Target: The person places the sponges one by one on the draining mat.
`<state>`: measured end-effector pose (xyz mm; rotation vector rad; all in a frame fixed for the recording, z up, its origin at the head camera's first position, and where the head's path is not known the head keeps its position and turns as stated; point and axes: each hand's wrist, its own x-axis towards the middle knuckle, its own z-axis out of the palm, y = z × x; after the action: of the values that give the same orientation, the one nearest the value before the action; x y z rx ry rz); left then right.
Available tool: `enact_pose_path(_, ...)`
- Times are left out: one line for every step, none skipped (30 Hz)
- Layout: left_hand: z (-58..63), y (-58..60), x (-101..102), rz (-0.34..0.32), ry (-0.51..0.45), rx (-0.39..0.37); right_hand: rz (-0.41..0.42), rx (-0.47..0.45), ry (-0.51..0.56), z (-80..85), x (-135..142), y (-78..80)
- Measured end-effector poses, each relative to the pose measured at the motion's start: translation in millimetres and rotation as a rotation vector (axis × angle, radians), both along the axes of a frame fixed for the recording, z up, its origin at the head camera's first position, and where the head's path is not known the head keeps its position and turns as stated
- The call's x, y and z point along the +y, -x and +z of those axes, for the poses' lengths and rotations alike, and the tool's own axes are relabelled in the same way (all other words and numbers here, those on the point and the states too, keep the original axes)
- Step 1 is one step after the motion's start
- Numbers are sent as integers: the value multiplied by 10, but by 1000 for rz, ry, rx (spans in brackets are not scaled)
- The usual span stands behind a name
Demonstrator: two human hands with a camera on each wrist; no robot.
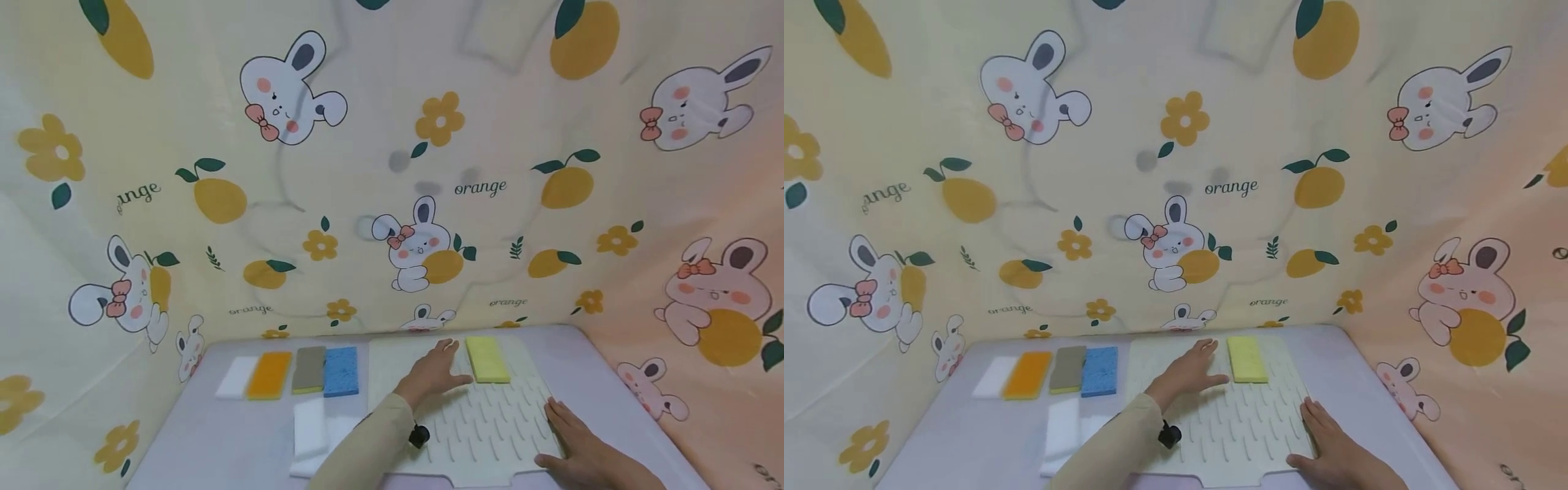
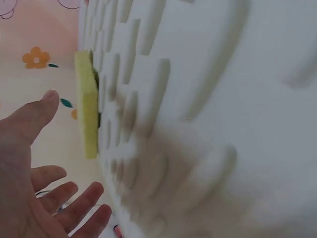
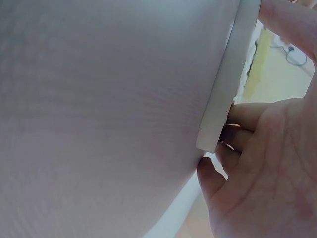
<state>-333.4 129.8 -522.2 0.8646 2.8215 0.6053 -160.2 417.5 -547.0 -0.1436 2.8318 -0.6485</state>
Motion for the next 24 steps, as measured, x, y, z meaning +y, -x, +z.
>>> enact_pose_path(31, -20, -44, -4, 5, 6, 2, 3, 0, -9, 10, 3)
enact_pose_path(54, -39, -89, -10, 8, 12, 4, 6, 3, -18, 18, 5)
enact_pose_path(80, -61, -140, -18, 10, 20, 12, 16, 6, -28, 29, 7)
enact_pose_path(103, -80, -194, -26, 11, 29, 14, 22, 9, -37, 36, 13)
enact_pose_path(120, -96, -253, -34, 13, 37, 19, 30, 15, -46, 43, 16)
enact_pose_path(142, -116, -316, -40, 15, 45, 27, 39, 14, -55, 48, 21)
enact_pose_path(155, -134, -384, -45, 15, 53, 33, 48, 14, -60, 51, 28)
enact_pose_path(159, -151, -454, -50, 14, 56, 36, 51, 13, -63, 51, 31)
enact_pose_path(169, -171, -527, -53, 14, 58, 43, 55, 14, -67, 53, 34)
enact_pose_path(174, -190, -599, -56, 13, 56, 49, 58, 14, -70, 56, 37)
enact_pose_path(176, -208, -670, -59, 11, 54, 59, 66, 13, -77, 60, 35)
enact_pose_path(174, -224, -739, -60, 14, 52, 64, 72, 6, -84, 64, 34)
enact_pose_path(173, -239, -807, -62, 15, 49, 66, 74, 3, -91, 66, 35)
enact_pose_path(173, -252, -872, -64, 15, 44, 70, 77, -1, -99, 71, 34)
enact_pose_path(176, -265, -931, -63, 19, 42, 73, 85, -2, -110, 78, 37)
enact_pose_path(179, -275, -987, -65, 19, 35, 73, 90, -7, -121, 86, 42)
enact_pose_path(186, -286, -1038, -64, 21, 26, 68, 88, -13, -126, 89, 49)
enact_pose_path(189, -294, -1086, -66, 24, 23, 66, 83, -14, -133, 99, 57)
enact_pose_path(193, -305, -1132, -69, 23, 18, 68, 85, -10, -138, 106, 64)
enact_pose_path(197, -317, -1177, -70, 20, 13, 67, 87, -11, -138, 107, 69)
enact_pose_path(204, -333, -1225, -72, 21, 12, 67, 89, -11, -136, 105, 72)
enact_pose_path(210, -350, -1282, -75, 16, 10, 70, 89, -14, -127, 96, 75)
enact_pose_path(218, -370, -1344, -75, 13, 12, 77, 94, -16, -119, 84, 79)
enact_pose_path(224, -389, -1415, -77, 6, 17, 82, 94, -7, -111, 68, 82)
